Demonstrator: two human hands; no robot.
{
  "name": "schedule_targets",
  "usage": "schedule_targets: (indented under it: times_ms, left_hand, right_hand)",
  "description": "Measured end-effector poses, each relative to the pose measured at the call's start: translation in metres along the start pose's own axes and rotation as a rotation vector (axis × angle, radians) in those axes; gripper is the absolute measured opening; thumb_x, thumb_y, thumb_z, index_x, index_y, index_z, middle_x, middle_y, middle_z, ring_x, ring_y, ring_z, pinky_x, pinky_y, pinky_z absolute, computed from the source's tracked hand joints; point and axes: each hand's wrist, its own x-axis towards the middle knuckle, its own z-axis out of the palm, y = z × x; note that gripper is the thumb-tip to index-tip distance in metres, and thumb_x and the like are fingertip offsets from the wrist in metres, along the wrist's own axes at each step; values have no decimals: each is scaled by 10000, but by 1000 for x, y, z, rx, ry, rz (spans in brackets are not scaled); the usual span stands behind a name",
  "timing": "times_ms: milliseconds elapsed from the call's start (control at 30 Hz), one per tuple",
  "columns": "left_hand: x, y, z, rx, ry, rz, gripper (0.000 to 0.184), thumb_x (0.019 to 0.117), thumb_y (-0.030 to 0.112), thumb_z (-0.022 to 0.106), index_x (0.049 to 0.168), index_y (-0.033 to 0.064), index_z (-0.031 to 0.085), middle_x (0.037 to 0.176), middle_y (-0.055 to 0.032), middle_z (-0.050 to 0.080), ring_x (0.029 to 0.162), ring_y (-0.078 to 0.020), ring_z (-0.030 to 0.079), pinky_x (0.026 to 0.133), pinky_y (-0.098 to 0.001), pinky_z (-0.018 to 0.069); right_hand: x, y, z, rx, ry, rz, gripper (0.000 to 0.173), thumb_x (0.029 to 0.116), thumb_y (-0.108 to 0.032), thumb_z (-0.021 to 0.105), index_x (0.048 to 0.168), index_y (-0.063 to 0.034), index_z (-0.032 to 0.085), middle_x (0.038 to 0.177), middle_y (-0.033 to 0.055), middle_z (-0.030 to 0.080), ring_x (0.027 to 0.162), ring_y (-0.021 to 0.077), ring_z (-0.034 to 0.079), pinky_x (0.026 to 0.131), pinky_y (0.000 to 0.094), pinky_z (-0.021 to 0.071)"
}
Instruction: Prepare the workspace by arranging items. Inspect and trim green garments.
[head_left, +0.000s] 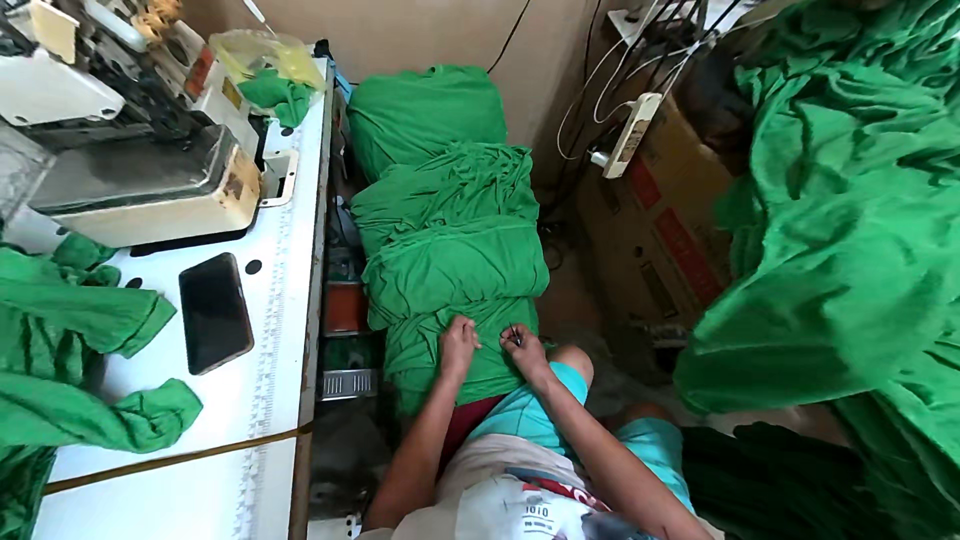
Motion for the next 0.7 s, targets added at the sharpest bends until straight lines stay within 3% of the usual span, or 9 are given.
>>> schedule_targets:
  times_ms: [67,133,267,333,400,467,533,633,700]
  left_hand:
    - [-1,-3,0,-100,83,-14,297,1101,137,411,1159,-84,600,874,-140,692,741,-196,709,741,-369,615]
    - [-2,-4,-1,-45,85,-9,296,1098,158,435,1139,-73,615,885,-142,693,760,-201,708,754,-373,610]
    - [-3,0,-3,233,-43,20,338,1066,242,528,1167,-54,656,1145,-213,672,995,-281,692,936,-425,557]
    - [-1,10,-4,340,-140,-16,351,1030,268,595,1201,-31,664,1267,-215,628,1116,-310,653,1005,-454,521]
    - [4,16,-2,418,-193,-33,280,1030,168,560,1194,-21,685,1295,-212,622,1189,-330,633,1047,-469,502]
    - [11,15,-7,363,-205,-52,272,1037,131,526,1173,-35,694,1252,-217,645,1173,-324,636,1051,-461,490]
    - [19,9,-16,228,-251,-83,290,1060,159,518,1197,-49,666,1225,-223,650,1077,-295,674,987,-438,537]
    - [22,2,-26,50,-319,-109,299,1077,161,493,1212,-75,619,1147,-218,648,930,-249,679,869,-403,572]
    - [23,1,-28,-4,-330,-119,295,1083,158,479,1216,-73,607,1138,-203,639,910,-225,665,846,-383,568]
  right_hand:
    - [-2,-2,0,-6,12,28,240,987,-75,614,1206,24,598,1036,164,651,926,250,636,859,434,523]
    - [-4,-6,2,-22,70,39,306,967,-88,648,1247,12,576,1027,156,660,920,261,651,856,453,533]
    - [-15,-13,9,-42,248,-177,356,1009,-214,624,1280,11,575,1028,164,688,901,276,686,832,476,566]
    - [-16,-18,11,19,173,-287,371,1051,-268,555,1280,23,575,1025,160,688,898,236,682,835,426,568]
    - [-13,-19,14,63,22,-284,400,1083,-281,449,1297,46,539,983,153,662,869,217,661,828,407,558]
    - [-7,-16,19,80,-86,-159,414,1112,-287,358,1302,51,506,938,140,626,839,222,624,827,409,531]
    - [1,-12,19,103,-121,-65,407,1123,-286,338,1302,42,498,902,119,614,792,200,597,788,385,513]
    - [4,-5,16,158,-145,-59,342,1107,-275,412,1242,25,508,850,65,587,685,130,545,660,313,477]
    - [1,-5,13,167,-159,-86,317,1083,-261,483,1204,28,527,850,69,589,668,126,552,645,308,492]
